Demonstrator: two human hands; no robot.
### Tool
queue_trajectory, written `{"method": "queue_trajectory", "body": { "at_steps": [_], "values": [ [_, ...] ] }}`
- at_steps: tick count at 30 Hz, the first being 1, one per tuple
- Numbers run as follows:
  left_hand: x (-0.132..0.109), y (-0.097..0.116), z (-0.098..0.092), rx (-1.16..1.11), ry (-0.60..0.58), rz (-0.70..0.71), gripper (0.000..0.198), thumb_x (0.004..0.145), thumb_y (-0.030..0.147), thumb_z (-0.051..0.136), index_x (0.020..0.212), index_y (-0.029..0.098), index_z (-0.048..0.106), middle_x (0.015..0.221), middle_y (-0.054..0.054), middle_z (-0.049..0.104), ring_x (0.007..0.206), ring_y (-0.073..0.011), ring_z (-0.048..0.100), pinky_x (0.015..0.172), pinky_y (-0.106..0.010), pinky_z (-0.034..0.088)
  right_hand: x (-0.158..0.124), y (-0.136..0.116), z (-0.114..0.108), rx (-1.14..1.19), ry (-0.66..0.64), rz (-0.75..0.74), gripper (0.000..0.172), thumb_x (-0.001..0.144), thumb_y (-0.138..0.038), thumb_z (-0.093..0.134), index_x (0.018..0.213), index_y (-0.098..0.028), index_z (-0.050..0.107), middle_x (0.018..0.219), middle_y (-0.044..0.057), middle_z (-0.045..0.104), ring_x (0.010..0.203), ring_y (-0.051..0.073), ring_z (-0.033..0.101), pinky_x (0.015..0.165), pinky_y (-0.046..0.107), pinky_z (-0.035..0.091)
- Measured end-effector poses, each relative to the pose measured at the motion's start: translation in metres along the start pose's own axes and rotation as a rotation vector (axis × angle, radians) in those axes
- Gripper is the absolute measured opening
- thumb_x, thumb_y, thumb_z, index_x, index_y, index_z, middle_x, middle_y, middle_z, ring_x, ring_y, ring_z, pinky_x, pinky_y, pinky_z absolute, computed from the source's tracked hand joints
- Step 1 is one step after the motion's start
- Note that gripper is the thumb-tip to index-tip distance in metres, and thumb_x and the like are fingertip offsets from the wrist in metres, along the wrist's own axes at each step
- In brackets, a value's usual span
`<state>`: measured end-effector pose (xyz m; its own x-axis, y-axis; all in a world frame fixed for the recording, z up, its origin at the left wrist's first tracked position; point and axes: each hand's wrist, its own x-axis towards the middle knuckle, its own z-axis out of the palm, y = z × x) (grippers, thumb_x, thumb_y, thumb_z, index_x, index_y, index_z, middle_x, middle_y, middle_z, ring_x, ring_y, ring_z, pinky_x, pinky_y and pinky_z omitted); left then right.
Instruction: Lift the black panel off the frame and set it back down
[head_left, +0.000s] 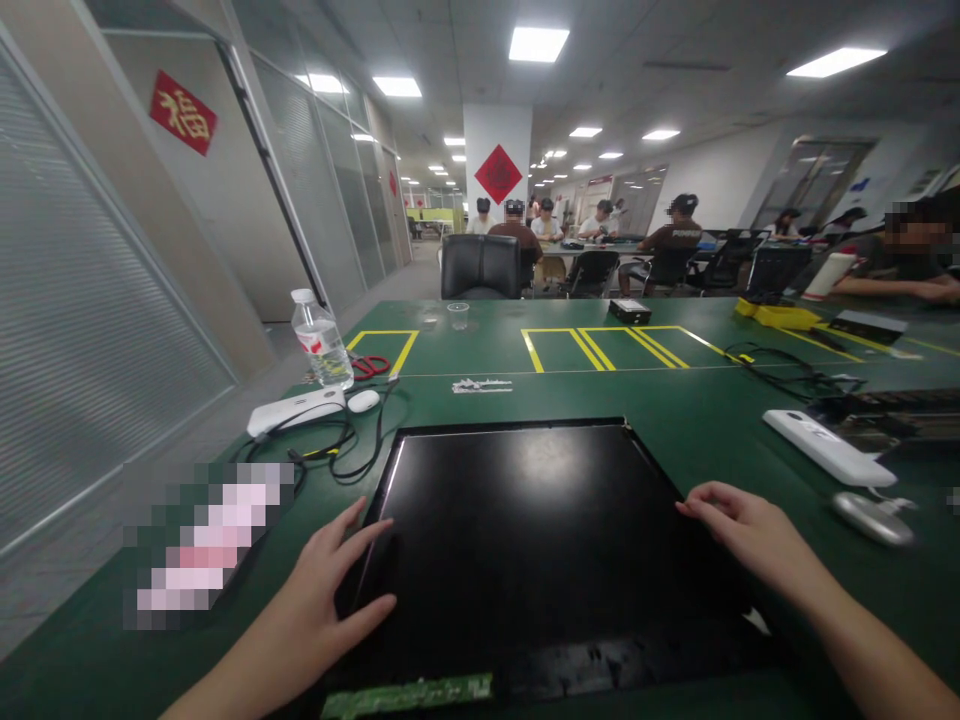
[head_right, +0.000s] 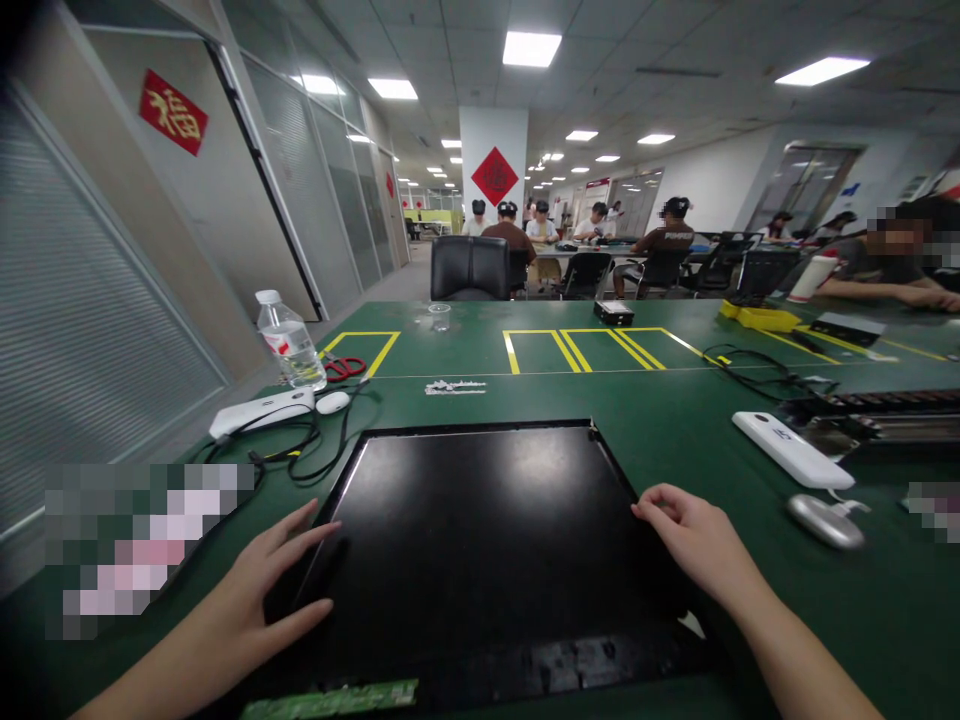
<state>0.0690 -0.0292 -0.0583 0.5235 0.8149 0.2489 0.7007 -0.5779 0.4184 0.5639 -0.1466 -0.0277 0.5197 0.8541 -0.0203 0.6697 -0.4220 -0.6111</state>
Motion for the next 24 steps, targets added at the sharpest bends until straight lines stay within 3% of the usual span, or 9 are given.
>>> {"method": "queue_trajectory", "body": {
  "at_steps": [3,8,13,16,20,24],
  "values": [
    [-0.004,0.009,-0.013,-0.002,-0.121,0.126,0.062,0.076,0.026,0.07,0.136,0.036,0.055,0.16,-0.007,0.036,0.142,-0.0359,0.036,0.111,-0.058,0.034,0.001,0.001,0.0,0.012,0.008,-0.006,0.037,0.076,-0.056,0.049,0.075,-0.024,0.068,0.057,0.001,0.065,0.053,0.019,0.055,0.054,0.031,0.035],
    [-0.006,0.018,-0.029,-0.038,-0.288,0.246,0.058,0.075,0.017,0.07,0.127,0.042,0.062,0.15,-0.003,0.053,0.134,-0.0302,0.05,0.105,-0.049,0.045,0.001,0.0,-0.001,-0.018,0.012,-0.031,0.036,0.076,-0.056,0.05,0.074,-0.025,0.067,0.051,-0.001,0.059,0.051,0.018,0.052,0.052,0.03,0.032],
    [-0.004,0.017,-0.034,0.035,-0.291,0.261,0.059,0.069,0.014,0.072,0.119,0.044,0.067,0.139,-0.002,0.064,0.127,-0.0321,0.057,0.104,-0.055,0.045,0.0,-0.001,-0.002,-0.009,0.024,-0.045,0.035,0.076,-0.056,0.051,0.073,-0.025,0.068,0.053,0.0,0.062,0.052,0.019,0.054,0.052,0.03,0.035],
    [-0.003,0.021,-0.034,0.04,-0.298,0.315,0.062,0.067,0.01,0.067,0.118,0.045,0.067,0.135,0.001,0.067,0.124,-0.0291,0.06,0.105,-0.052,0.045,0.0,0.0,-0.001,0.0,0.028,-0.055,0.034,0.076,-0.055,0.052,0.073,-0.025,0.068,0.056,0.0,0.065,0.054,0.019,0.056,0.053,0.03,0.036],
    [-0.002,0.032,-0.031,0.043,-0.222,0.312,0.068,0.06,0.005,0.061,0.113,0.047,0.069,0.124,0.005,0.073,0.115,-0.0245,0.066,0.109,-0.051,0.04,0.001,0.0,-0.002,0.001,0.013,-0.045,0.034,0.076,-0.055,0.052,0.073,-0.025,0.068,0.053,-0.001,0.061,0.053,0.019,0.054,0.053,0.031,0.036],
    [-0.003,0.04,-0.031,0.09,-0.2,0.333,0.062,0.061,0.007,0.061,0.108,0.046,0.07,0.119,0.008,0.075,0.108,-0.0216,0.069,0.11,-0.045,0.038,0.001,0.001,-0.002,0.004,0.021,-0.057,0.033,0.077,-0.055,0.053,0.074,-0.025,0.068,0.054,-0.001,0.06,0.053,0.018,0.054,0.053,0.03,0.036]
  ]
}}
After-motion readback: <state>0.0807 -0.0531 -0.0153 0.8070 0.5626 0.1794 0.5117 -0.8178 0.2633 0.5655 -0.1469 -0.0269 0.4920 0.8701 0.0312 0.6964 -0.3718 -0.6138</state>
